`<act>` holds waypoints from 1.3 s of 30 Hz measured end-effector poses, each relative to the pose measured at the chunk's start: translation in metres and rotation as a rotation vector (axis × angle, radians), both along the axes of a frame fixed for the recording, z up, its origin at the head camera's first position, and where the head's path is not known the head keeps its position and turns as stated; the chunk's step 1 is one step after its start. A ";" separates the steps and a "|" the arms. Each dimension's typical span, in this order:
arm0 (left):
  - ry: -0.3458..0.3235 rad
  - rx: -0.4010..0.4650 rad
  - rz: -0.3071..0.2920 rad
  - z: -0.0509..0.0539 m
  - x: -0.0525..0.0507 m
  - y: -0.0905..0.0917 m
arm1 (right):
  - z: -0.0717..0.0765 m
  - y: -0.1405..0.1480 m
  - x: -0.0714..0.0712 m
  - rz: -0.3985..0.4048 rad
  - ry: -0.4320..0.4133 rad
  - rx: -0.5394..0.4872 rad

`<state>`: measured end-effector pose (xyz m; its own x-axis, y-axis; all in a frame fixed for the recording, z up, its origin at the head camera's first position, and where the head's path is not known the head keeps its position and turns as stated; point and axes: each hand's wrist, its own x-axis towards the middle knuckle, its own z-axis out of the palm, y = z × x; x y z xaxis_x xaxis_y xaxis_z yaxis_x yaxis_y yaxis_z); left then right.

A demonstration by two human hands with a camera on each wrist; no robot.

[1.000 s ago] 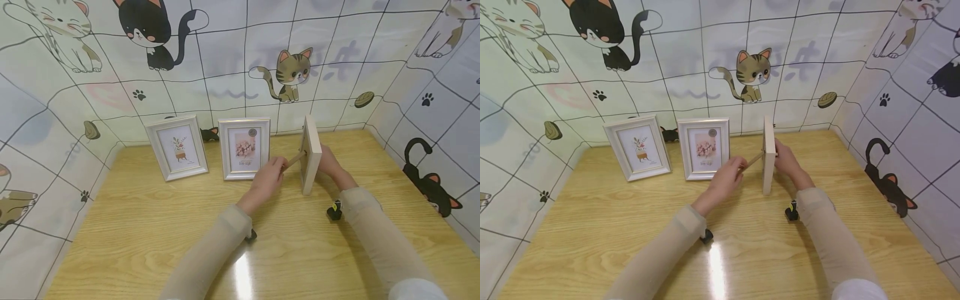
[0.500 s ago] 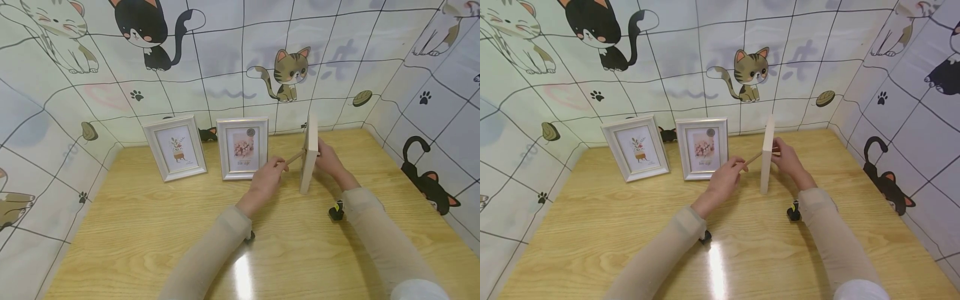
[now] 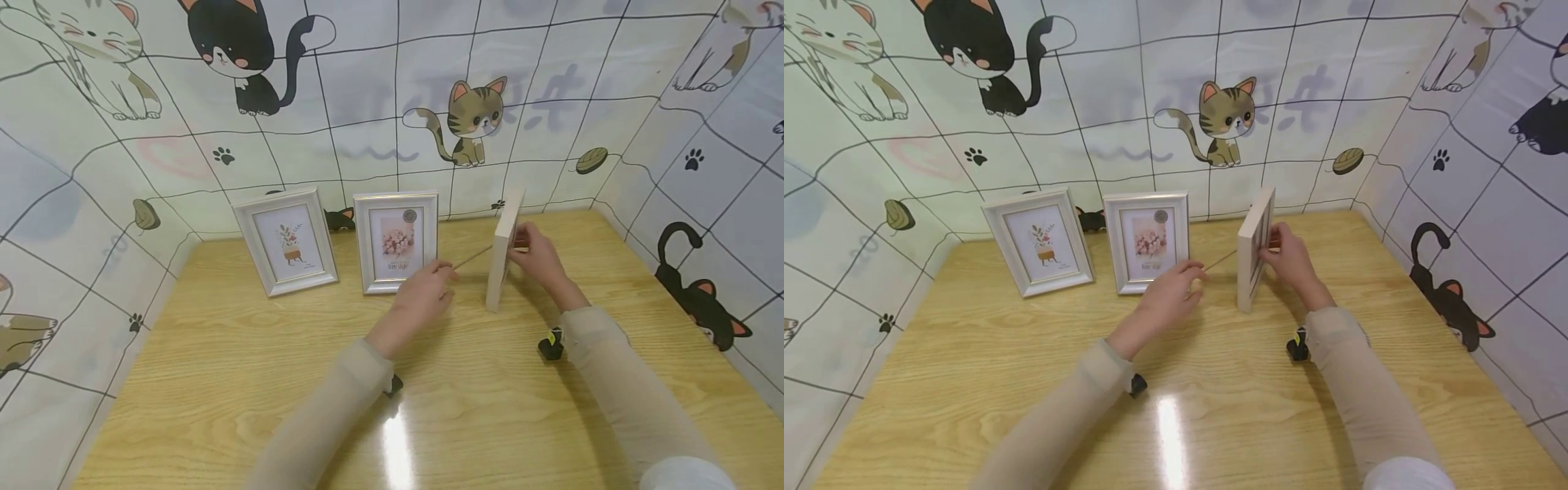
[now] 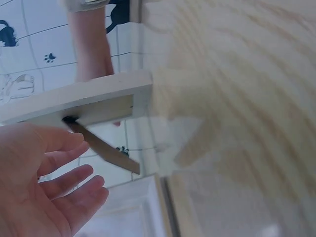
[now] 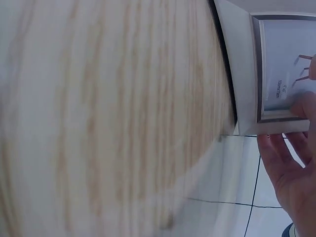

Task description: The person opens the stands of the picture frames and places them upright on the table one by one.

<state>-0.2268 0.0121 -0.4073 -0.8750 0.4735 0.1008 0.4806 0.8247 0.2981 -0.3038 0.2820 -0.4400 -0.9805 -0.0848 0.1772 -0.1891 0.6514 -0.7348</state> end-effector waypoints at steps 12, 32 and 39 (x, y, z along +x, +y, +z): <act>-0.027 0.072 0.032 0.012 0.009 -0.032 | 0.011 -0.006 0.007 -0.266 -0.012 0.101; -0.022 0.131 0.030 0.011 0.015 -0.051 | 0.017 -0.007 0.007 -0.339 -0.074 0.267; -0.005 0.136 0.039 0.009 0.015 -0.056 | 0.018 -0.009 0.007 -0.330 -0.082 0.304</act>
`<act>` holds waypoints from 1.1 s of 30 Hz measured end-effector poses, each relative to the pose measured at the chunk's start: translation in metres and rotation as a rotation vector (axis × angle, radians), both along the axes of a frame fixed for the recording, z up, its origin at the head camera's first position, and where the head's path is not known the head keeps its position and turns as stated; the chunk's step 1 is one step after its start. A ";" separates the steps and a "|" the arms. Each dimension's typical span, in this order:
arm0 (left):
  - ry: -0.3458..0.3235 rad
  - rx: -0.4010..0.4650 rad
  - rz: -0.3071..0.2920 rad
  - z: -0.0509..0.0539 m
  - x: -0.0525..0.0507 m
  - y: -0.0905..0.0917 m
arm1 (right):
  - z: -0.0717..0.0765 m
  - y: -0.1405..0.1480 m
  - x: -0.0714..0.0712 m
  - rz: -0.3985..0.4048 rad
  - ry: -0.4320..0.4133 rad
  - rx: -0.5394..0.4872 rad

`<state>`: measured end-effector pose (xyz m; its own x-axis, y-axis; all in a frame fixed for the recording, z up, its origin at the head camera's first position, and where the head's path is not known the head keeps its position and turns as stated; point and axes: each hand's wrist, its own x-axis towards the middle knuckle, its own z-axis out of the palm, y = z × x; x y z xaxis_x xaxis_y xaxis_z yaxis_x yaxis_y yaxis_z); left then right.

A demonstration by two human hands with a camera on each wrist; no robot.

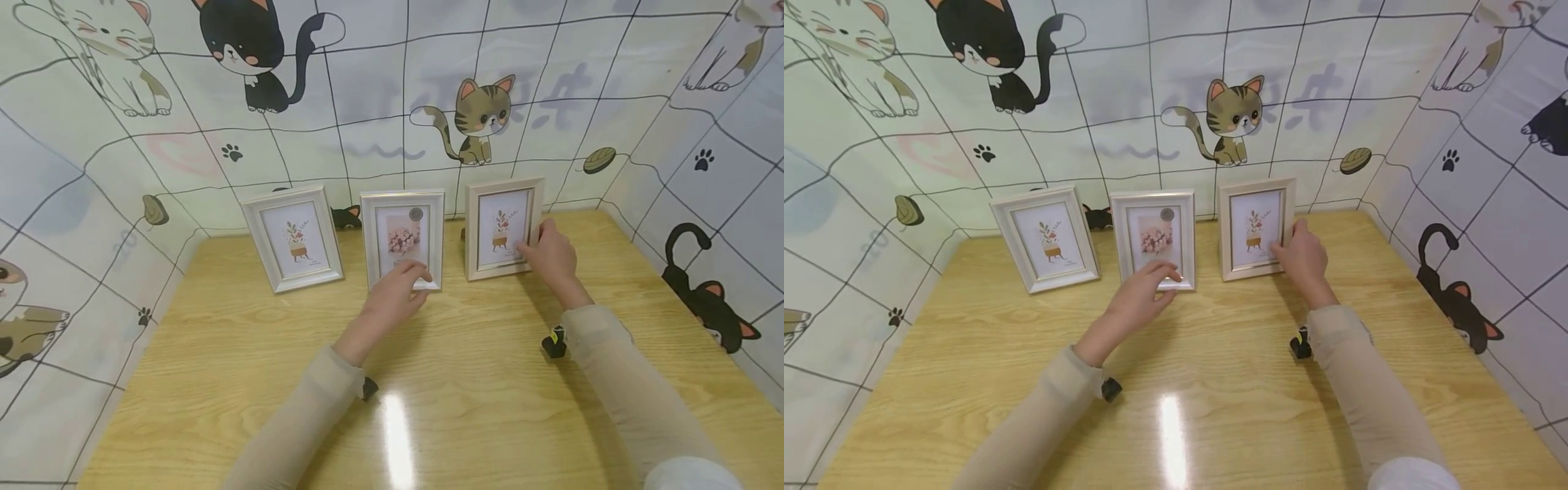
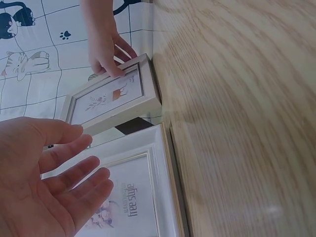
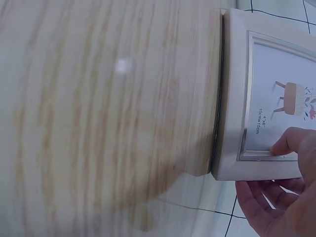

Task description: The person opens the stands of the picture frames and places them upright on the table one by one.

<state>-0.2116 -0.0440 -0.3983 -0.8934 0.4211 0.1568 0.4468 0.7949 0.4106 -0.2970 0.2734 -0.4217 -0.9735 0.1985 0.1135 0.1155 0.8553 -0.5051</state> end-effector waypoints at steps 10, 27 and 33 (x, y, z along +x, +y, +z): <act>-0.047 0.008 0.015 -0.002 -0.005 -0.009 | 0.004 0.000 0.001 0.010 -0.039 0.032; -0.048 0.072 0.101 0.016 -0.010 -0.036 | 0.019 0.018 0.008 0.097 -0.037 0.008; 0.039 0.087 0.161 0.045 -0.017 -0.055 | 0.042 0.025 0.007 0.020 0.054 -0.082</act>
